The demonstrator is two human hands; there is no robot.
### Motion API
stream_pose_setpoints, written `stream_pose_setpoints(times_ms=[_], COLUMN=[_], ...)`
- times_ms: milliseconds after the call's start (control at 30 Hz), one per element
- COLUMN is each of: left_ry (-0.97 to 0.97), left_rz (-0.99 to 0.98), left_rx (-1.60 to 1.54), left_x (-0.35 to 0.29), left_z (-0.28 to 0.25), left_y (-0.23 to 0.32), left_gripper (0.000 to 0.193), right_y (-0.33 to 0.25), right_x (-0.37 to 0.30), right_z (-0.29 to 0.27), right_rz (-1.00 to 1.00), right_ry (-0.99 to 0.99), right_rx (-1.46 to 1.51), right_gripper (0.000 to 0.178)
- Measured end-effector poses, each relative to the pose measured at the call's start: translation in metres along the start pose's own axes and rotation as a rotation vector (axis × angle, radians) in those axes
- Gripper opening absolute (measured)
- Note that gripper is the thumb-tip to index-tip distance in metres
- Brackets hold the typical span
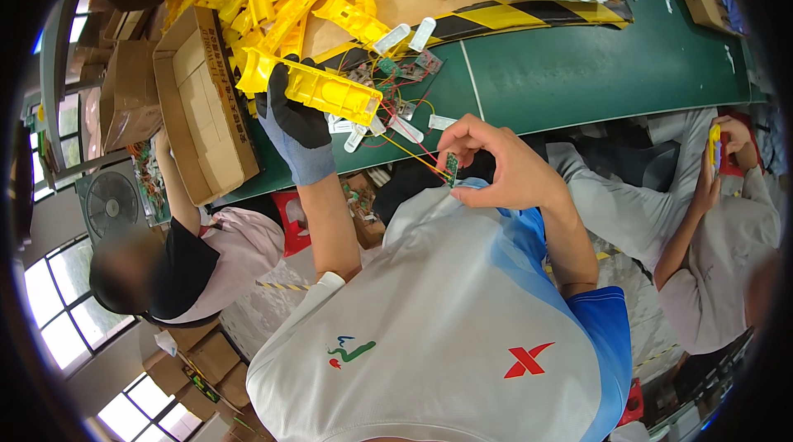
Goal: Assembling small electrical circuits into yellow plastic housings on a production line.
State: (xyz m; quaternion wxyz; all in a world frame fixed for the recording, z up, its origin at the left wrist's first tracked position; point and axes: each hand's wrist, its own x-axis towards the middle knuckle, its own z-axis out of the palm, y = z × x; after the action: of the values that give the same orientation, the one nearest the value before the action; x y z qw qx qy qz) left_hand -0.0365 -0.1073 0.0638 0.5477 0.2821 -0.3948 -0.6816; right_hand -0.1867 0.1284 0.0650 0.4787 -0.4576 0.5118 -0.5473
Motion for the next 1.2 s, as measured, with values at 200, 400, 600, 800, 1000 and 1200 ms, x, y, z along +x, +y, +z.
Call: stream_pose_setpoints(times_ms=[200, 400, 600, 800, 1000, 1200], left_ry=[0.072, 0.077, -0.601, -0.780, -0.607, -0.404], left_rz=[0.180, 0.272, -0.127, -0.271, -0.268, -0.398], left_rx=[0.078, 0.311, 0.619, 0.510, 0.589, 0.530], left_x=[-0.007, -0.032, -0.055, -0.069, -0.082, -0.078], left_z=[-0.008, -0.014, -0.014, -0.008, -0.007, -0.010], left_y=[0.026, 0.029, 0.007, -0.010, -0.028, -0.041], left_gripper=[0.030, 0.038, 0.075, 0.065, 0.058, 0.040], right_y=[-0.003, -0.002, 0.002, 0.024, 0.013, 0.016], right_x=[0.019, 0.036, 0.056, 0.061, 0.064, 0.056], right_z=[0.006, 0.024, 0.026, 0.026, 0.028, 0.018], right_rz=[0.137, 0.217, 0.273, 0.380, 0.409, 0.301], right_ry=[0.088, 0.235, 0.349, 0.499, 0.559, 0.517], right_rx=[-0.216, 0.022, 0.087, -0.103, -0.285, -0.258], right_gripper=[0.037, 0.027, 0.026, 0.053, 0.060, 0.042])
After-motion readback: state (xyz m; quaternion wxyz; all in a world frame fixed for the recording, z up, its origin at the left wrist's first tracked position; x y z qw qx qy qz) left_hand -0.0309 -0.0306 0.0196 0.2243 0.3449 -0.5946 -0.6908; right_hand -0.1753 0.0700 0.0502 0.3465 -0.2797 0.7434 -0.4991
